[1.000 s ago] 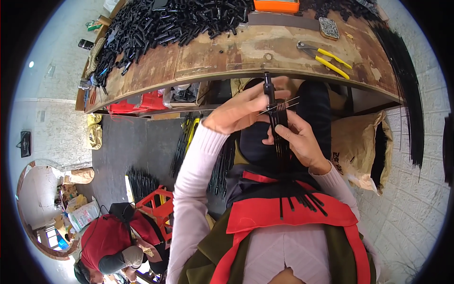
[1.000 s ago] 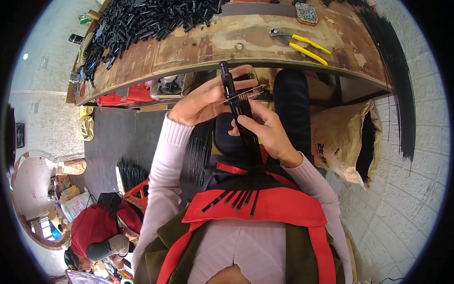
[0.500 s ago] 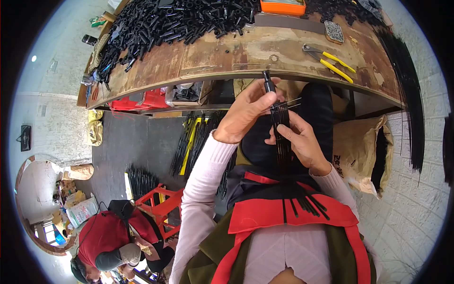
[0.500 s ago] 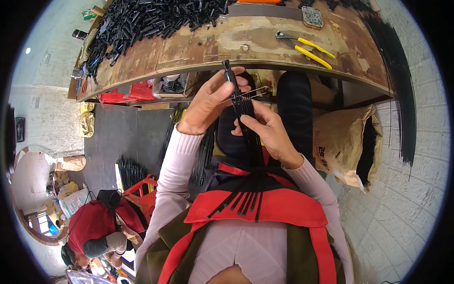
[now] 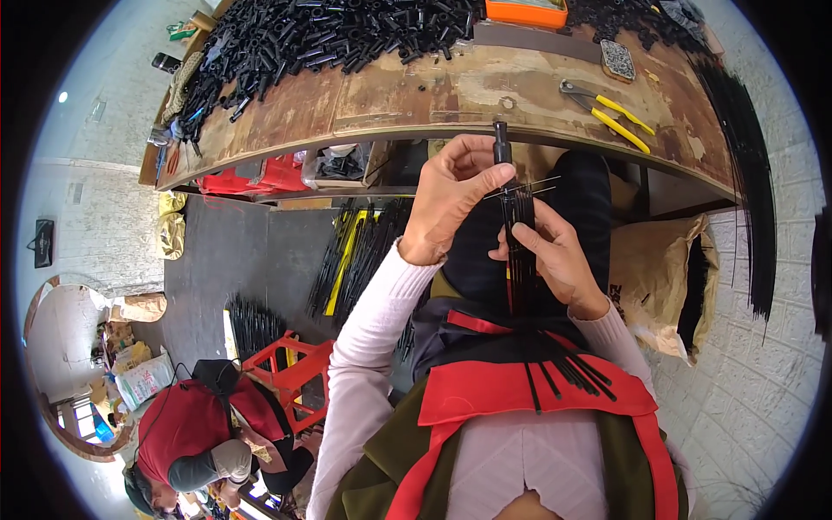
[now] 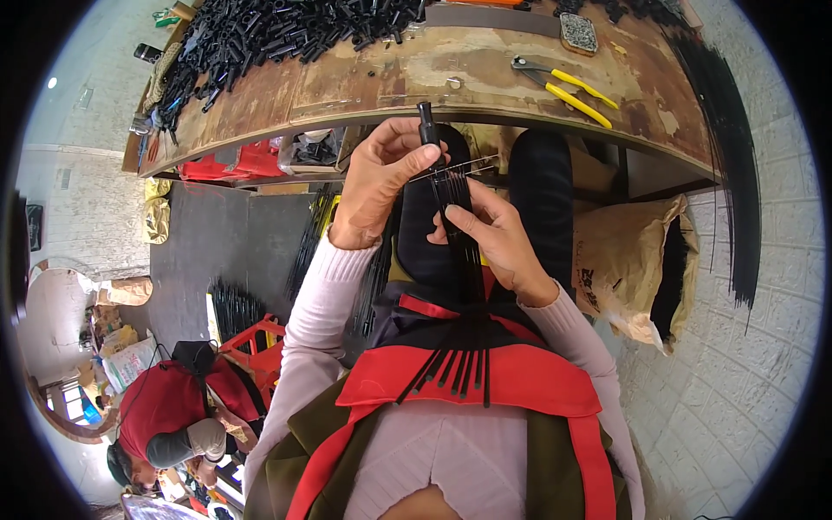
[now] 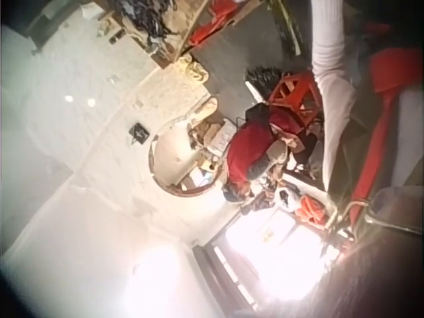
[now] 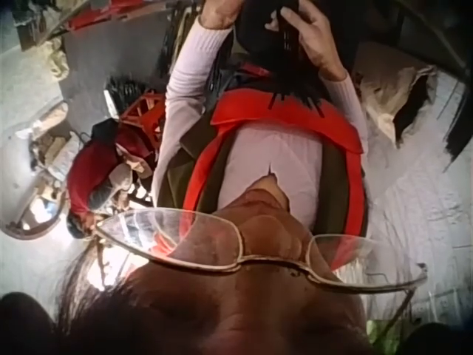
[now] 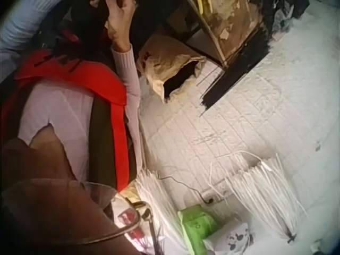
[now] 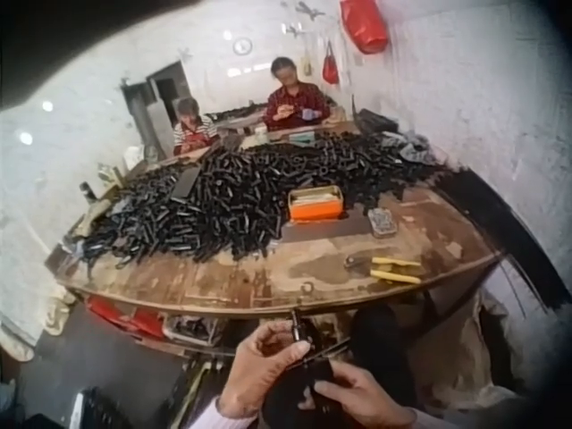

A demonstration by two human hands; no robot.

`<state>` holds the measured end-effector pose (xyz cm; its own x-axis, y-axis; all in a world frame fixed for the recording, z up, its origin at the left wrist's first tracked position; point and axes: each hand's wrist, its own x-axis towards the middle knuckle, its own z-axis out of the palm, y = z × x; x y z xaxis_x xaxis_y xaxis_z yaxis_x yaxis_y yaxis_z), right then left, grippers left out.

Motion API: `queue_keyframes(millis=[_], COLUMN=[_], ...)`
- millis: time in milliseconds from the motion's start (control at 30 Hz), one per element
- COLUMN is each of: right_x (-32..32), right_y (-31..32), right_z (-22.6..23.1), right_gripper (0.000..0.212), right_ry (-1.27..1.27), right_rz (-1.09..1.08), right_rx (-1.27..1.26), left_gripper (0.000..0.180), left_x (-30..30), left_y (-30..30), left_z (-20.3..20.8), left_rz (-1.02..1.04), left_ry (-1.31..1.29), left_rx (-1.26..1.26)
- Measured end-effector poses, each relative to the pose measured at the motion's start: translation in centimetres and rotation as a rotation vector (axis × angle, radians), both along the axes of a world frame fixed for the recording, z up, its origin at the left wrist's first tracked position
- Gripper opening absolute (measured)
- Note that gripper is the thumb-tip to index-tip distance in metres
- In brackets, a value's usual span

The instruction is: Assembling black plastic or rubber components and trimming them with clippers at a factory workbench.

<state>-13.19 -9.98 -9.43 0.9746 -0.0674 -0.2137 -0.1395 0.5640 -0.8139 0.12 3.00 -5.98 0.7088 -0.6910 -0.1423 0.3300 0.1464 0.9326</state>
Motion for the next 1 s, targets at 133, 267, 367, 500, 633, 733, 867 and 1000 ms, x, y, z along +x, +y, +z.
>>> queue_keyframes(millis=[133,267,367,500,633,733,867,1000], right_x=[0.0,0.1,0.2,0.3,0.3,0.4,0.5,0.4], right_y=[-0.1,-0.2,-0.2,-0.1,-0.3,-0.4,-0.7,-0.9], right_z=[-0.2,-0.2,-0.4,-0.5,-0.6,-0.6,-0.7,-0.7], right_gripper=[0.037,0.037,0.036,0.036,0.037,0.037,0.035,0.034], right_ry=[0.007,-0.012,0.001,-0.004,0.005,0.004,-0.013,-0.045], right_rz=[0.009,0.017,0.023,0.017,0.011,0.019,0.04,0.058], right_rx=[-0.008,-0.006,-0.015,-0.017,-0.002,-0.002,0.018,0.04], left_gripper=[0.039,0.036,0.038,0.038,0.037,0.037,0.036,0.036], left_x=[-0.1,0.0,-0.1,0.2,0.3,0.6,0.7,0.7], left_y=[0.0,0.3,0.2,-0.1,-0.3,-0.2,-0.2,-0.2], left_z=[0.3,0.4,-0.2,-1.0,-0.8,-1.0,-0.8,-0.8], left_rz=[0.025,-0.027,0.041,0.084,0.077,0.049,0.002,-0.039], left_ry=[-0.033,0.176,0.094,0.012,0.001,-0.002,0.038,0.06], left_rx=[0.042,-0.054,-0.047,-0.037,-0.019,-0.006,-0.055,-0.079])
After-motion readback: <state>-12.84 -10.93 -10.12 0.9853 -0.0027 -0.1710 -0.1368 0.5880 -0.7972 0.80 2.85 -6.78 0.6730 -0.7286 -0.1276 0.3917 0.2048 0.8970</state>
